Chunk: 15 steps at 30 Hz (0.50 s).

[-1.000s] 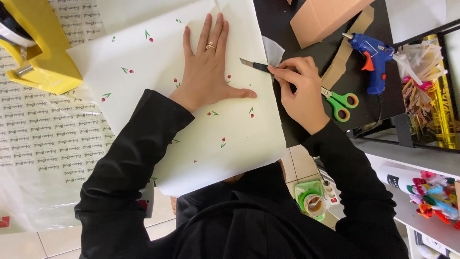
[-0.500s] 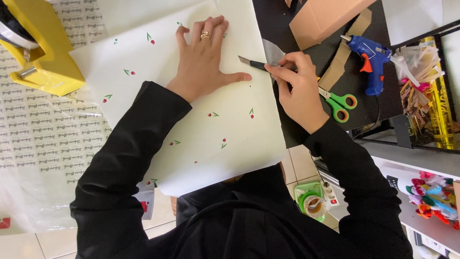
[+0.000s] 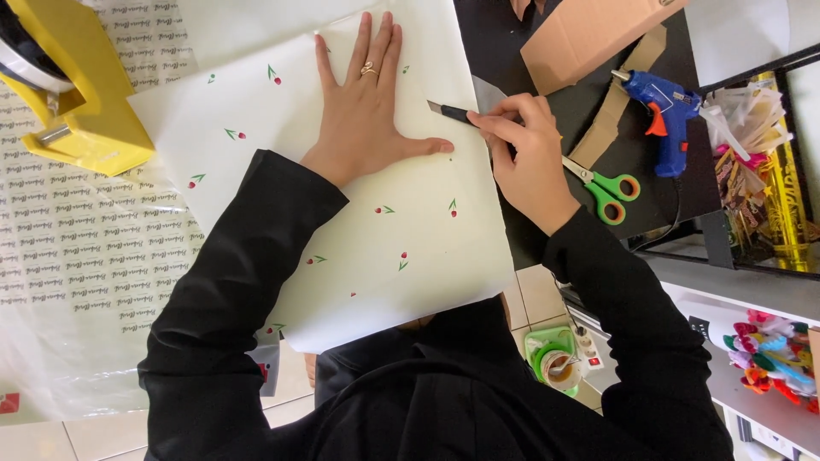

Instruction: The person folds a sheet of cherry-patterned wrapping paper over a white rectangular box, trims the excess paper with a utility knife, and then wraps the paper around a small box containing blue artificial roses.

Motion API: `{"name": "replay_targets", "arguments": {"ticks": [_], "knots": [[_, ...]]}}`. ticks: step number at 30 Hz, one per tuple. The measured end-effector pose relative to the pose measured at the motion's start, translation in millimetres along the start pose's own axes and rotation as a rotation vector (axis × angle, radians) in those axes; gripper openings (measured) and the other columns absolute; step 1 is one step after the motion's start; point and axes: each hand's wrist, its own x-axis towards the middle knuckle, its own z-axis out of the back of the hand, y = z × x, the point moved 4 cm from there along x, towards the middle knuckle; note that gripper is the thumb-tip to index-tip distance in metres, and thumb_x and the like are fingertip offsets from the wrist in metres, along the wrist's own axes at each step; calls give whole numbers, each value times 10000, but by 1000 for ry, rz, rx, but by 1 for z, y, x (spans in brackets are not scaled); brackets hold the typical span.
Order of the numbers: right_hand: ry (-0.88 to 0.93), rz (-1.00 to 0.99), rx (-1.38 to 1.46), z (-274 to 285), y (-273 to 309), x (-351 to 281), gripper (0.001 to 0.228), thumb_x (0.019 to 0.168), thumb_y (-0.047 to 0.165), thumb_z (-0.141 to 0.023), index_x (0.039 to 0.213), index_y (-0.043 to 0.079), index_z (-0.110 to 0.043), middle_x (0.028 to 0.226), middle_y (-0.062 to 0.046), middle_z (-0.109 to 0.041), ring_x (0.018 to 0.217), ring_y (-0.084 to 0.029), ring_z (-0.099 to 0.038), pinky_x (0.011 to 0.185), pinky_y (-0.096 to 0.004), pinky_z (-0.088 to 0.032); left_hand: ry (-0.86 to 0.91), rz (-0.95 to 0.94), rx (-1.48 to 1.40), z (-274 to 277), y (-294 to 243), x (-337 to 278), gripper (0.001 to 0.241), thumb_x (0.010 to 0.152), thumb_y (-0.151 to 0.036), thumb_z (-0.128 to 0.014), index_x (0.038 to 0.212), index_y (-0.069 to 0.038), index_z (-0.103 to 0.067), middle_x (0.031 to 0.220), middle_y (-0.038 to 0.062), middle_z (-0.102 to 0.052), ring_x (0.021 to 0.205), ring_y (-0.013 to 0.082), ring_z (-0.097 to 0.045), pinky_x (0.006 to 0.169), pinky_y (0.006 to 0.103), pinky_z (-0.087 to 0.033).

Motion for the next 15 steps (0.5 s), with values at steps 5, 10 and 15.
{"name": "replay_targets", "arguments": {"ticks": [5,10,15], "knots": [[1,-6,24,-3,-2,5,291,1024,-106,-648,1233,55,-771,1052,-89,-563,986,-298,-525,863,-395,-440,20,9,-17,0,0,2,1455,717,-1044,-447,1636,36,-122,1726,155,-80,1570,306,25,1176,737,64],[-4,-21,46,-3,-6,10,313,1018,-135,-635,1234,47,-769,1043,-100,-566,973,-295,-521,834,-377,-472,37,22,-2,0,1,1,1461,708,-1048,-435,1635,34,-112,1728,153,-77,1568,297,32,1176,732,67],[-14,49,44,-10,-13,20,309,1000,-126,-650,1212,54,-783,1034,-104,-563,947,-301,-520,865,-392,-420,4,22,-26,-2,2,1,1457,710,-1035,-505,1634,28,-134,1727,140,-97,1574,285,8,1182,729,58]]}}
